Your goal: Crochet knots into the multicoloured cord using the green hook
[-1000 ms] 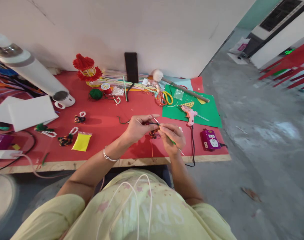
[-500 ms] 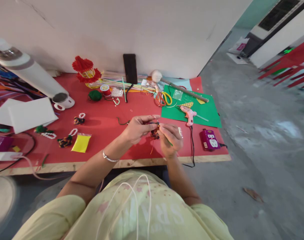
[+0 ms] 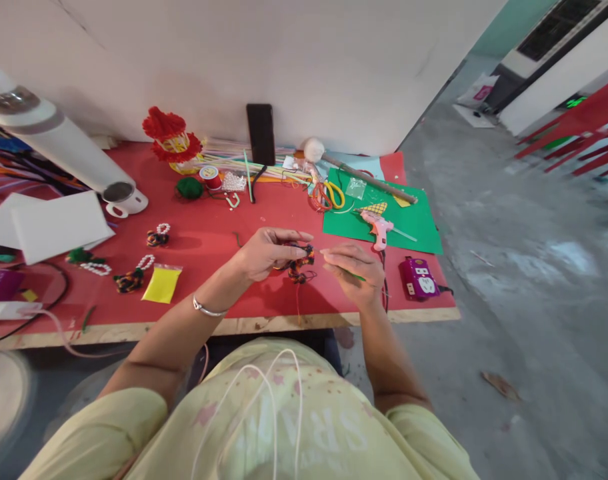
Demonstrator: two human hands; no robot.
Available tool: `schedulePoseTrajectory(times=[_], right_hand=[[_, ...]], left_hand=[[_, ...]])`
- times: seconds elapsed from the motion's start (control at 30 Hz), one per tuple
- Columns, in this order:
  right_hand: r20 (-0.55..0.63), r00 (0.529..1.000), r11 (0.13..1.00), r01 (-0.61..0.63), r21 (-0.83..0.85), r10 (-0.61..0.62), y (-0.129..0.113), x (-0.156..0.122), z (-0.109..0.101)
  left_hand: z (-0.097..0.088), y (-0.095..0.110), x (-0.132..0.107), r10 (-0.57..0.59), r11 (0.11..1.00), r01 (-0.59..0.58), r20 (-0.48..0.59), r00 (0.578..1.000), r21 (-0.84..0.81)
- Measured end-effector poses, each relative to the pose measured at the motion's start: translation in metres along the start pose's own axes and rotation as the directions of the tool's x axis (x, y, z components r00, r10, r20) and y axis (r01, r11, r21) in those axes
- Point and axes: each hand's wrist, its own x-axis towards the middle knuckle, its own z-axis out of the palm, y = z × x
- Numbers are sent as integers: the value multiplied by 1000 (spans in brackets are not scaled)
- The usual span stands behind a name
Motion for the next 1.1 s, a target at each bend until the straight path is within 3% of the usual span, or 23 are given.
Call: schedulePoseTrajectory(times=[0.2,0.33,0.63,0.77,0.83,0.9,0.97,1.03,1.1], right_hand=[[92,996,999,14,34,-17,-6,11,-12],[94,995,995,16,102,-26,-8,16,-16],[53,969,938,-245,245,239,-6,9,-16],[31,932,875,-351,333,362,1,-6,1],[-42,919,867,-354,350,392,1,-14,15],[-171,916,918,-321,233,364,-3,-20,29],[-311,920,970,-239,28,236,-8,-24,43],[-407,910,982,-142,-122,81,-11,-26,53],[-451,892,985,-75,-158,-5,-11,-25,58]], left_hand=[[-3,5,-3,-1,998,0,7,1000,68],[-1,7,-5,-12,997,9,36,999,82],[-1,8,-3,-29,995,21,76,997,102],[4,2,-1,-13,995,4,89,996,104],[11,-4,-1,59,989,-67,64,996,132],[20,-11,-1,218,958,-204,-45,975,203],[28,-18,-1,348,916,-295,-176,921,271],[33,-23,-1,346,931,-306,-219,912,197],[34,-24,-1,244,970,-243,-176,954,27]])
